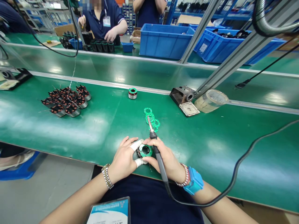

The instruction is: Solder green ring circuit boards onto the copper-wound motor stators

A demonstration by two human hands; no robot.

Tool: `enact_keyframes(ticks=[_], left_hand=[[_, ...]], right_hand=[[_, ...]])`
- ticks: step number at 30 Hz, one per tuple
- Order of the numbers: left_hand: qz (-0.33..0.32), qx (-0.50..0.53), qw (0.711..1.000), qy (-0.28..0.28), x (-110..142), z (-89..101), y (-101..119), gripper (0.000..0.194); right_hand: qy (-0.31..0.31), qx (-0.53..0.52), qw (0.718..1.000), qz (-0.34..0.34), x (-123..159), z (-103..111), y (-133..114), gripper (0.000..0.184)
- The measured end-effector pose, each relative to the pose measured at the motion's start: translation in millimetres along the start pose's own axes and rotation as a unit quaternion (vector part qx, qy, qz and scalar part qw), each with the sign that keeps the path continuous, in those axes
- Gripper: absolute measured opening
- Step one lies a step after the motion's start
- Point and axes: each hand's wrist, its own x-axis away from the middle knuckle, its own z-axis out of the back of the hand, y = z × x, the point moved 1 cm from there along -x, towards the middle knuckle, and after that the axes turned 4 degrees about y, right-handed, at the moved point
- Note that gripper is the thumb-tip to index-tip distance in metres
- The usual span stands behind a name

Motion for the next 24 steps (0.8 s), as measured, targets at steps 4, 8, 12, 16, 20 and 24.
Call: enact_keyframes(ticks=[4,8,12,16,20,24], left_hand=[[0.002,-0.011,1.000,-0.015,0.2,-0.7,-1.1,0.054],[0.004,0.012,1.000,-0.026,2.0,4.3,-2.6,0.073],[-0.003,0.060,0.998,-0.028,3.3,9.5,-1.4,0.069],[0.014,0.083,0.996,0.025,3.7,5.1,-1.1,0.048],[0.025,0.098,0.994,0.051,5.1,-0.4,-3.1,0.042],[0.028,0.114,0.992,0.046,4.6,-1.5,-4.4,0.042]], right_hand=[[-0.016,-0.005,1.000,-0.003,-4.0,4.0,-1.2,0.032],[0.032,0.018,0.999,-0.010,1.4,18.1,-4.3,0.034],[0.091,0.057,0.993,-0.049,21.0,27.7,-10.5,0.025],[0.077,0.060,0.992,-0.076,34.4,23.7,-18.8,0.023],[0.059,0.053,0.993,-0.089,36.2,17.3,-22.6,0.022],[0.043,0.048,0.992,-0.105,38.0,11.2,-19.3,0.021]])
